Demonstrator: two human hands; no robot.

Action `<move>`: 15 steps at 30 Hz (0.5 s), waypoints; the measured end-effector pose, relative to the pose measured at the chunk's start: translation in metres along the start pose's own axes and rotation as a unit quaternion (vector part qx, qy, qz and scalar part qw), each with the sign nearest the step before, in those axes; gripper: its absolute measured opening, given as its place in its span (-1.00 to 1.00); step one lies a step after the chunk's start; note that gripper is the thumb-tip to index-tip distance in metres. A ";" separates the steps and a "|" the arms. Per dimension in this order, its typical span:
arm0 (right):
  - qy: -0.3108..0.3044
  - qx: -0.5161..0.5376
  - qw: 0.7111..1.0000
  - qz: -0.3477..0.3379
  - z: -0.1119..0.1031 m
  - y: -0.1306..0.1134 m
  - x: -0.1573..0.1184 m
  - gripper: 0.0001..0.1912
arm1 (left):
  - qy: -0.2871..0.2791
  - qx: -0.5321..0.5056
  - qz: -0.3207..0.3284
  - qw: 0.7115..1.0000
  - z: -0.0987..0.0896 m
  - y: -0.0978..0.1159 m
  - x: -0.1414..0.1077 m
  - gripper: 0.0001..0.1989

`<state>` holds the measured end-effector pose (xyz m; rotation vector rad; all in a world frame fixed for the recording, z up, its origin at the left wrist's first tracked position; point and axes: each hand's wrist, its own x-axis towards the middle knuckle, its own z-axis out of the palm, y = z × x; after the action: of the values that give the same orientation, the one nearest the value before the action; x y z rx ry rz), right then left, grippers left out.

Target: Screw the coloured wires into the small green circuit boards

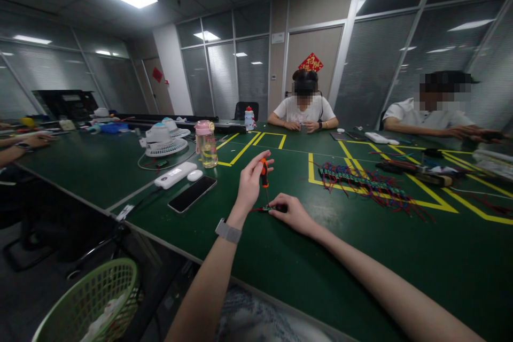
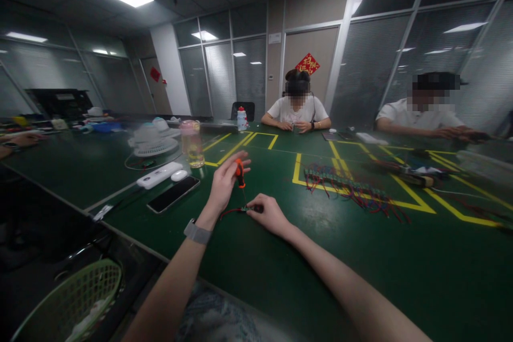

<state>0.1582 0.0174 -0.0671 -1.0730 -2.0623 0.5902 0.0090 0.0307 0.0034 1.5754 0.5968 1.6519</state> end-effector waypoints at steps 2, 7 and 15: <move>0.001 0.001 1.000 -0.001 0.000 0.000 0.000 -0.84 | -0.011 -0.025 -0.015 1.000 0.001 -0.001 0.000 -0.65; 0.002 0.002 1.000 -0.005 0.002 0.002 0.000 -0.85 | 0.057 0.102 0.041 0.992 0.001 0.000 -0.003 -0.73; 0.125 0.051 0.991 0.004 0.000 -0.006 0.009 -0.67 | 0.023 0.180 0.090 0.979 0.005 0.006 -0.008 -0.75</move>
<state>0.1513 0.0214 -0.0593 -1.0403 -1.7926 0.5294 0.0125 0.0198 0.0042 1.8999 0.8353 1.7917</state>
